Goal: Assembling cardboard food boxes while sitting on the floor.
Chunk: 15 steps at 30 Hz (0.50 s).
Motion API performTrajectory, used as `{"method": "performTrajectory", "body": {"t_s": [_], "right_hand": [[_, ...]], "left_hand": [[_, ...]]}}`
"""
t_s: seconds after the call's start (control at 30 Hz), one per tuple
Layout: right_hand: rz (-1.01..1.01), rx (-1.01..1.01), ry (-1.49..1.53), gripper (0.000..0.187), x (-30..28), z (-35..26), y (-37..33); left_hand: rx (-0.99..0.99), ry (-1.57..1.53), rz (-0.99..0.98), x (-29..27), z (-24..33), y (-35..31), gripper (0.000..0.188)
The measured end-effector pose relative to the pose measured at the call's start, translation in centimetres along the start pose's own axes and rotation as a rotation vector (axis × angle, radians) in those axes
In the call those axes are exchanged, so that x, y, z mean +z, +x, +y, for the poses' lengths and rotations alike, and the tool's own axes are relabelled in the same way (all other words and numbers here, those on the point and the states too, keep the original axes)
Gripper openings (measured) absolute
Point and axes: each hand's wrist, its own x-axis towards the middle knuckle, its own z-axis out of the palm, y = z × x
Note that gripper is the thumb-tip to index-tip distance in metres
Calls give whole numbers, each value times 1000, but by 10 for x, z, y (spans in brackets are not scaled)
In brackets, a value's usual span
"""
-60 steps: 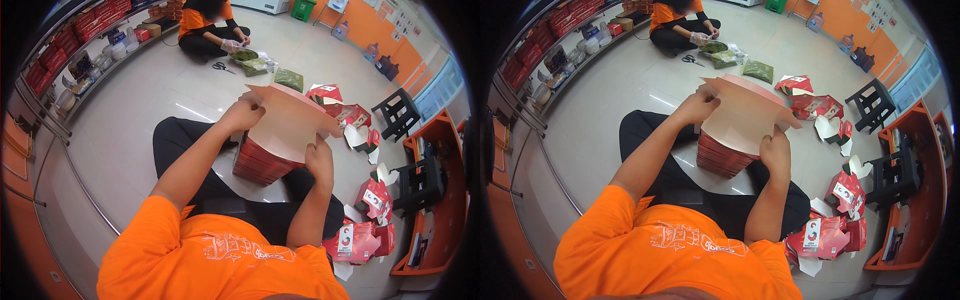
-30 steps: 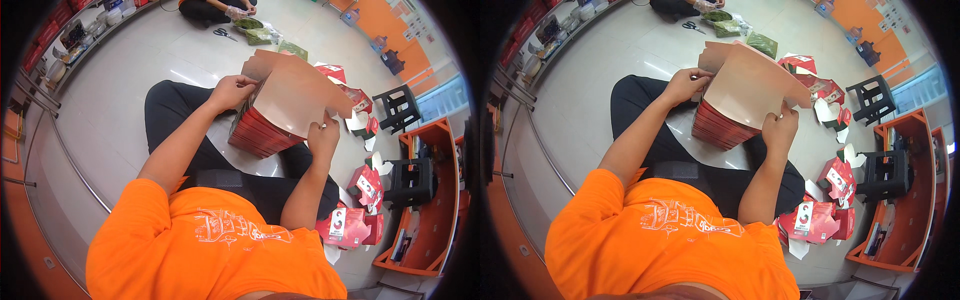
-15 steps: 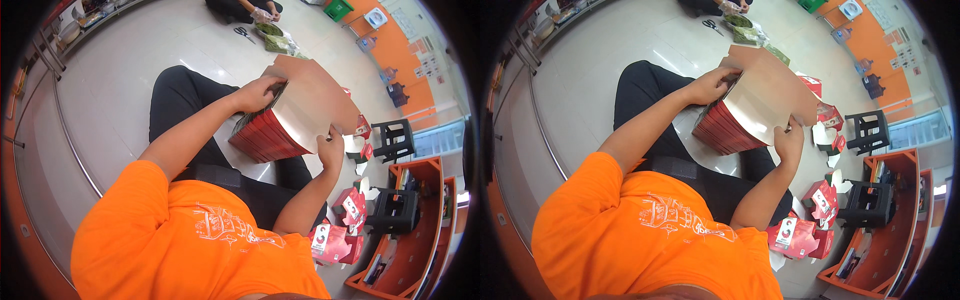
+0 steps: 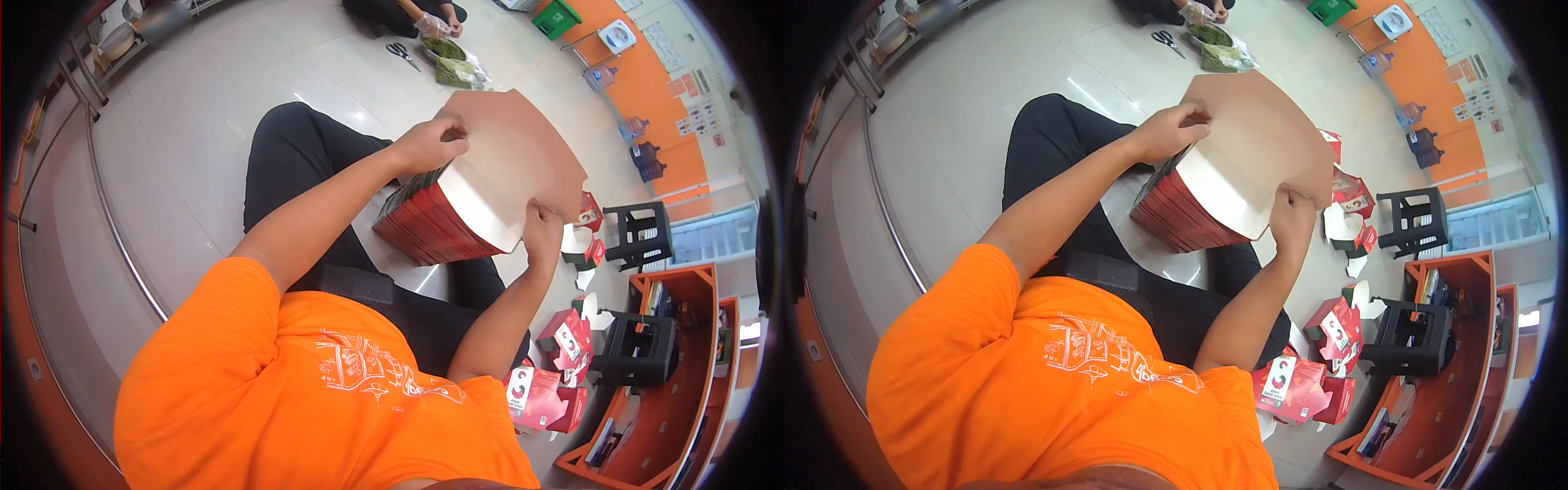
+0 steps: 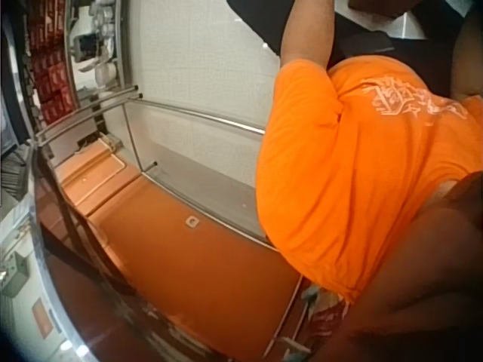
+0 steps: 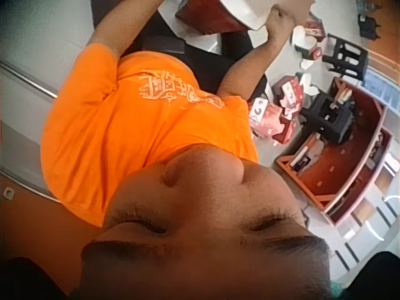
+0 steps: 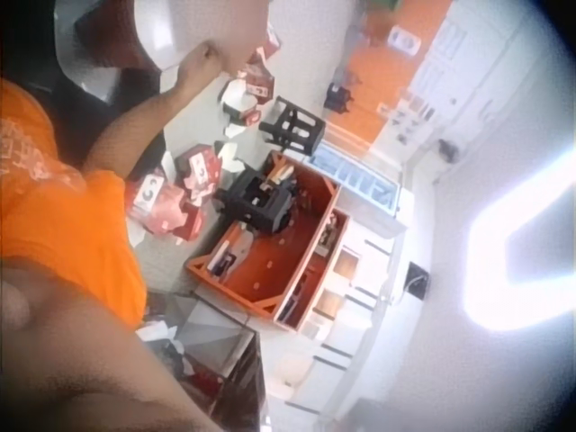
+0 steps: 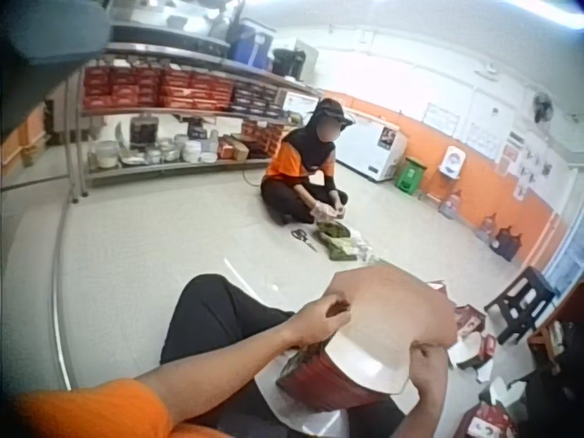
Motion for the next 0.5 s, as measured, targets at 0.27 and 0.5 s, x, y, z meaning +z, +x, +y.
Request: {"method": "performTrajectory", "body": {"t_s": [0.27, 0.5], "right_hand": [[31, -71, 47, 41, 4, 14, 3], [-108, 213, 745, 41, 5, 21, -7]], "left_hand": [[-7, 491, 67, 10, 35, 8, 41], [22, 832, 107, 8, 25, 30, 22]]}}
